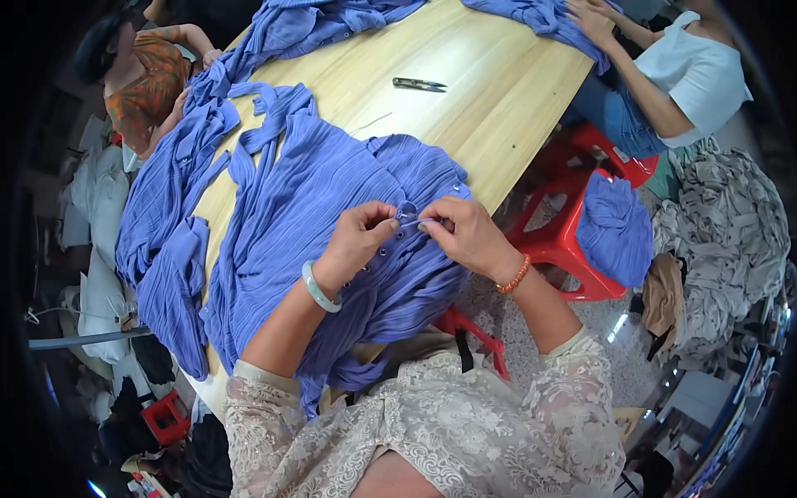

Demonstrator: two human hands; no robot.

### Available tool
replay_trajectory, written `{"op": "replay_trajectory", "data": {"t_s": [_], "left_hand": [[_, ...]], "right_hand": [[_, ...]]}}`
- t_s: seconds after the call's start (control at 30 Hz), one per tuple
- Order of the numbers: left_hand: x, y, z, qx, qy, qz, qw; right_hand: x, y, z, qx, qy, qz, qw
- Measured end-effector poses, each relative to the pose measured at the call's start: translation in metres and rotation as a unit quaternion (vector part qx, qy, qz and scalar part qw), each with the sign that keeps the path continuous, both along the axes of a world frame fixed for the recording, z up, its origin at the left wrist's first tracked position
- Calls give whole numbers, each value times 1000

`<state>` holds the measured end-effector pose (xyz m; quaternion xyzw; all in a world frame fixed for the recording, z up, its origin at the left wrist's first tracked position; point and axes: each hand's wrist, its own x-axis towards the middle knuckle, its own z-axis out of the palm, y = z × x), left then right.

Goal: Inspecting and organizing blue garment pieces with metal eyelets at a factory worktable.

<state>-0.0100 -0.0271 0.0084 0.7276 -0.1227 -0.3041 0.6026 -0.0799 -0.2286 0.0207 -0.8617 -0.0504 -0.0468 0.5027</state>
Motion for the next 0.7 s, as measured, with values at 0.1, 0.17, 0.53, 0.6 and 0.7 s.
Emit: {"op": "replay_trajectory", "data": {"t_s": [0.1,0.17,0.53,0.6,0.7], "left_hand": [[-6,-1,9,10,7,20,1000],[-8,2,3,14,0,16,1000],[-7,-7,7,11,-2,10,1000],[-6,-10,5,6,-21,24,999],[-6,-10,2,26,-24,46,998]], "right_hand": [[-2,-2,3,-1,-16,32,999],[-5,-2,4,-3,-9,48,999],[1,3,-11,-19,-102,51,993],[1,1,-11,-23,-114,49,992],[1,-2,-6,-3,-79,43,996]]}}
